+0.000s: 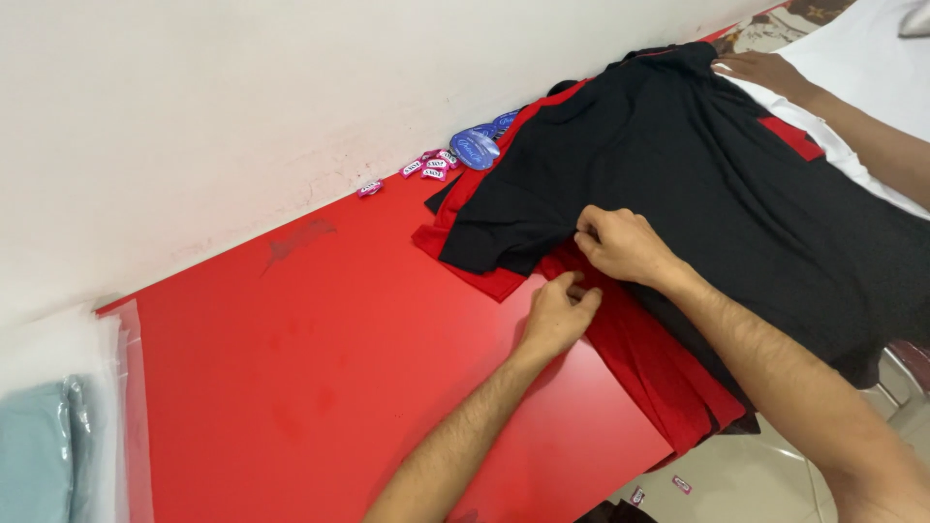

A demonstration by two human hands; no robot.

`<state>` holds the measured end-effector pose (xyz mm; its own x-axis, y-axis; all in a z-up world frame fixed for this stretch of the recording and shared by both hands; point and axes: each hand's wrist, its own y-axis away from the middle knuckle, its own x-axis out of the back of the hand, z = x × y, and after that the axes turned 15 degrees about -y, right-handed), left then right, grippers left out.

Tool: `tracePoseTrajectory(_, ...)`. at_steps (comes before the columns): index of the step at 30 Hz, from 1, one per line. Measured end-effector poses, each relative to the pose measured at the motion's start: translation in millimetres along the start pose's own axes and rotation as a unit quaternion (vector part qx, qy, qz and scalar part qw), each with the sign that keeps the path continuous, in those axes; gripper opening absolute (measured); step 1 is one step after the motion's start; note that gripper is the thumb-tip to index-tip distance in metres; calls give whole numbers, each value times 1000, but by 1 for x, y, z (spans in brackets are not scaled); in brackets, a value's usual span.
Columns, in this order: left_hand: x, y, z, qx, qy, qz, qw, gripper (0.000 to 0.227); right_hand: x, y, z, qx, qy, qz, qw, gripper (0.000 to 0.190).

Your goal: Folding a black t-shirt and placing it into a clear plastic bag for packaging.

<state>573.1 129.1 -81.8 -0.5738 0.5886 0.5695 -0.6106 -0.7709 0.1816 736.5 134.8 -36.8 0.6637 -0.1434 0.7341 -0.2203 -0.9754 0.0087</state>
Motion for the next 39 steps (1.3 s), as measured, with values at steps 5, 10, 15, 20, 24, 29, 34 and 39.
tracePoseTrajectory(5, -49, -3, 24, -4, 248, -69, 966, 59, 1, -4, -10, -8, -83, -29, 996, 14)
tracePoseTrajectory(10, -102, -3, 28, 67, 468, -128, 872, 63, -6, -2, -22, -37, -194, -35, 980, 13)
tracePoseTrajectory(15, -125, -4, -17, 66, 541, -154, 824, 53, -30, -20, -23, -88, -310, -31, 946, 18)
tracePoseTrajectory(20, -81, 25, -92, 112, 499, -76, 856, 38, -57, -22, -51, -91, -334, -62, 936, 23)
tracePoseTrajectory(24, 34, 106, -118, 132, 457, 6, 880, 30, -81, -29, -80, -126, -303, -106, 939, 14)
tracePoseTrajectory(29, 156, 167, -193, 147, 345, 47, 926, 23, -131, -32, -118, -91, -288, -173, 938, 15)
tracePoseTrajectory(34, 257, 178, -261, 150, 15, 204, 967, 24, -191, -55, -136, 72, -271, -233, 931, 15)
tracePoseTrajectory(39, 323, 177, -279, 293, -301, 289, 860, 27, -160, -61, -171, 187, 105, -85, 973, 25)
